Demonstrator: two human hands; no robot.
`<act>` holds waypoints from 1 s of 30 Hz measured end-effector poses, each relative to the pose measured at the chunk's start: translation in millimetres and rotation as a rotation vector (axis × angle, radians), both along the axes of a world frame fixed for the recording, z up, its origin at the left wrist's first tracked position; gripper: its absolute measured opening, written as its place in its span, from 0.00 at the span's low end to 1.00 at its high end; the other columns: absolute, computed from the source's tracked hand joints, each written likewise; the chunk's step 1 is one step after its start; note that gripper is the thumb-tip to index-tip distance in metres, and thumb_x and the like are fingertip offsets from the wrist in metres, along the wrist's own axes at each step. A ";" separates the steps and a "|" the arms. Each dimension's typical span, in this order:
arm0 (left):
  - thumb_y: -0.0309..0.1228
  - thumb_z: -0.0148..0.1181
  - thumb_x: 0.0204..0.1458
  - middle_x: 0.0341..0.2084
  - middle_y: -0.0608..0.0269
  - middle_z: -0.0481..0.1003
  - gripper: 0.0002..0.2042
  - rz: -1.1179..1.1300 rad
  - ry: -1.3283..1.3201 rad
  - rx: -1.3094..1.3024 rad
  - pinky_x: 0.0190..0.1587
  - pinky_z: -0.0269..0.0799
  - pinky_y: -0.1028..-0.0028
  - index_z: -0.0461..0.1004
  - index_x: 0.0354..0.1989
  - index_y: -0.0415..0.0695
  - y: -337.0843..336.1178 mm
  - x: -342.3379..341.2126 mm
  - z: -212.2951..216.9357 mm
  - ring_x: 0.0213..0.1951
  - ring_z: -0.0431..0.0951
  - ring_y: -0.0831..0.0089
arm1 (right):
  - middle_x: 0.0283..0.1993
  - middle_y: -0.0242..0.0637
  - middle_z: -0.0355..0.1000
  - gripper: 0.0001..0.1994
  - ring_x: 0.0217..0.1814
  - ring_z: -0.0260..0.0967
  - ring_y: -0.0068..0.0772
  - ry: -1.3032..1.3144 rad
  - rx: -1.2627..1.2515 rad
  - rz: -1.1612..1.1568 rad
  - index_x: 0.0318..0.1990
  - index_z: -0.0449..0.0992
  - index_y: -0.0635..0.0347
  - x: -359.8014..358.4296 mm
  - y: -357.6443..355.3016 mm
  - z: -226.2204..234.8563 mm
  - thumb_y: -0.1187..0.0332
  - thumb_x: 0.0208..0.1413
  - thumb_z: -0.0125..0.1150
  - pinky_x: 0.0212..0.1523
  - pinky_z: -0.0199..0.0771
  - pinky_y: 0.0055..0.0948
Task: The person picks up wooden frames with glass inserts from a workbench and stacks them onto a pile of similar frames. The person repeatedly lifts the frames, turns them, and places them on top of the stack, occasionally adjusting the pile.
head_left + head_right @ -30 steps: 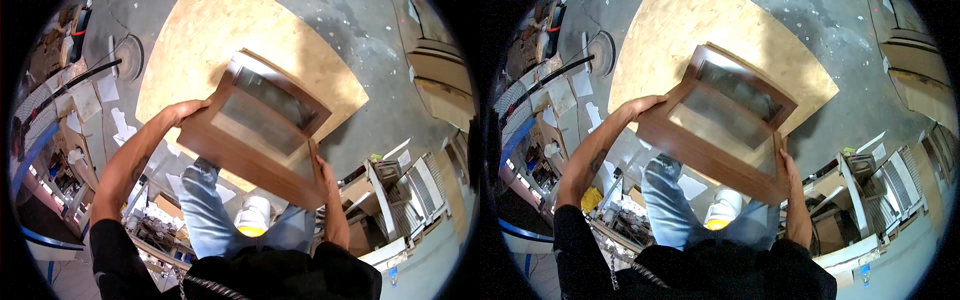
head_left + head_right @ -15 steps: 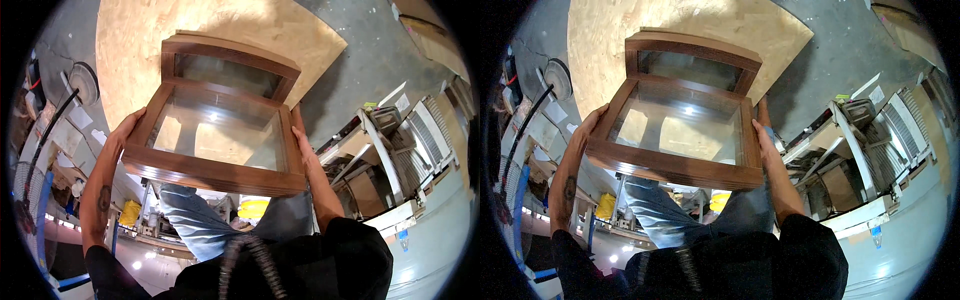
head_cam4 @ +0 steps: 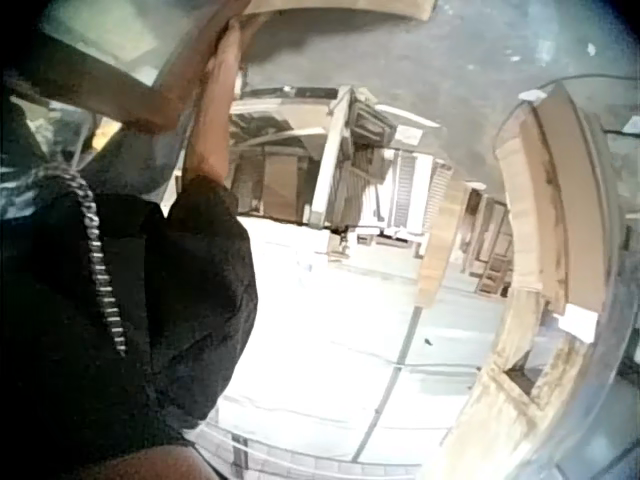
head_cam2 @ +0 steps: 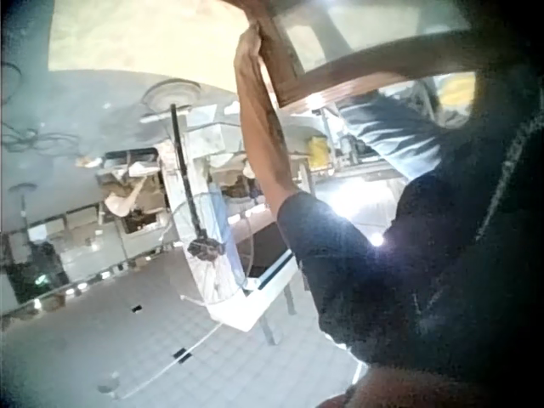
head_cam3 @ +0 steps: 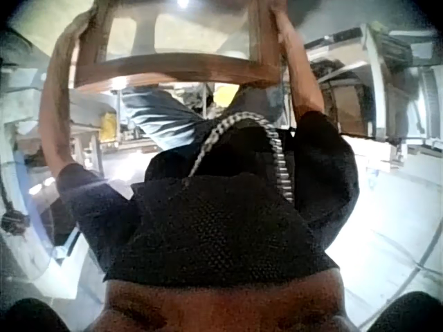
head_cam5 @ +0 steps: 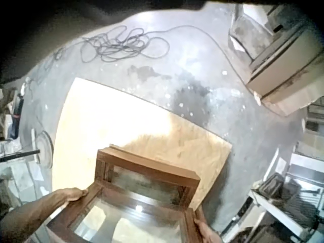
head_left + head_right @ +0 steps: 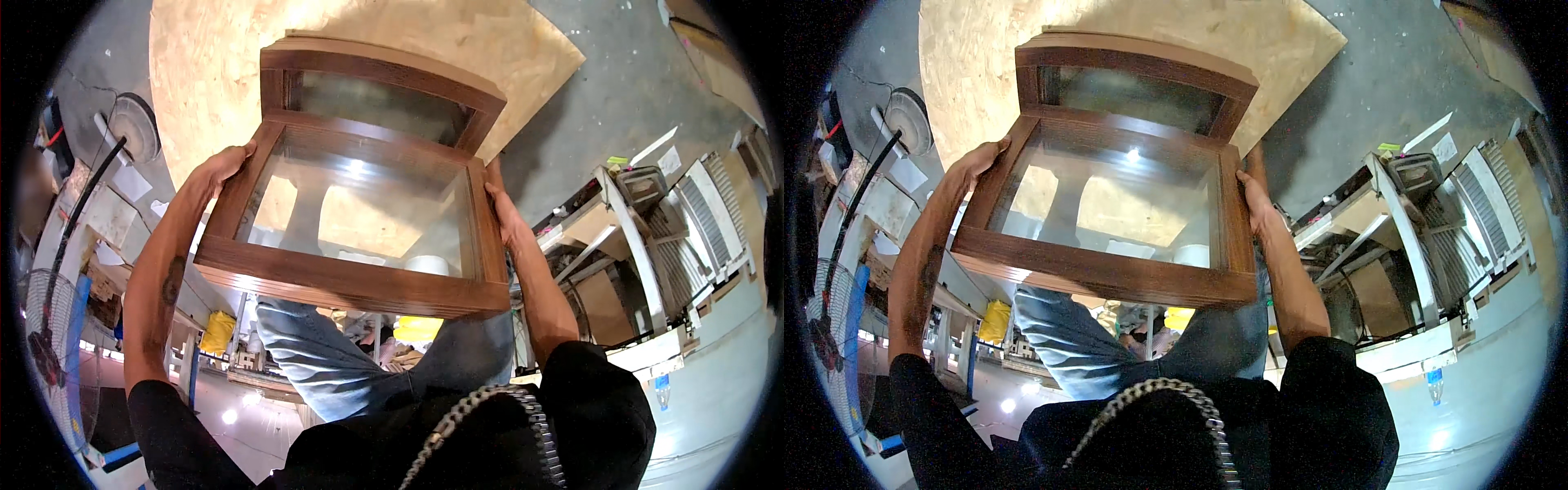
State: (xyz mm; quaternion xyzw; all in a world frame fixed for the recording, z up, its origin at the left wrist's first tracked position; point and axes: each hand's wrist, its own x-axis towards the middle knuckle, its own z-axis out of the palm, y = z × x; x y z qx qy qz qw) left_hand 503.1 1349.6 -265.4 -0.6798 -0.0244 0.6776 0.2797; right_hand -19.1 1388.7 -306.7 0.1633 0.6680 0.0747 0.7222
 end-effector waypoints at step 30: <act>0.53 0.29 0.61 0.55 0.47 0.65 0.32 -0.237 0.125 -0.601 0.60 0.55 0.68 0.61 0.60 0.36 59.7 11.1 -1.7 0.56 0.64 0.62 | 0.71 0.41 0.39 0.32 0.72 0.38 0.40 0.006 -0.953 0.449 0.69 0.40 0.56 -40.2 35.8 -29.1 0.62 0.62 0.47 0.68 0.42 0.33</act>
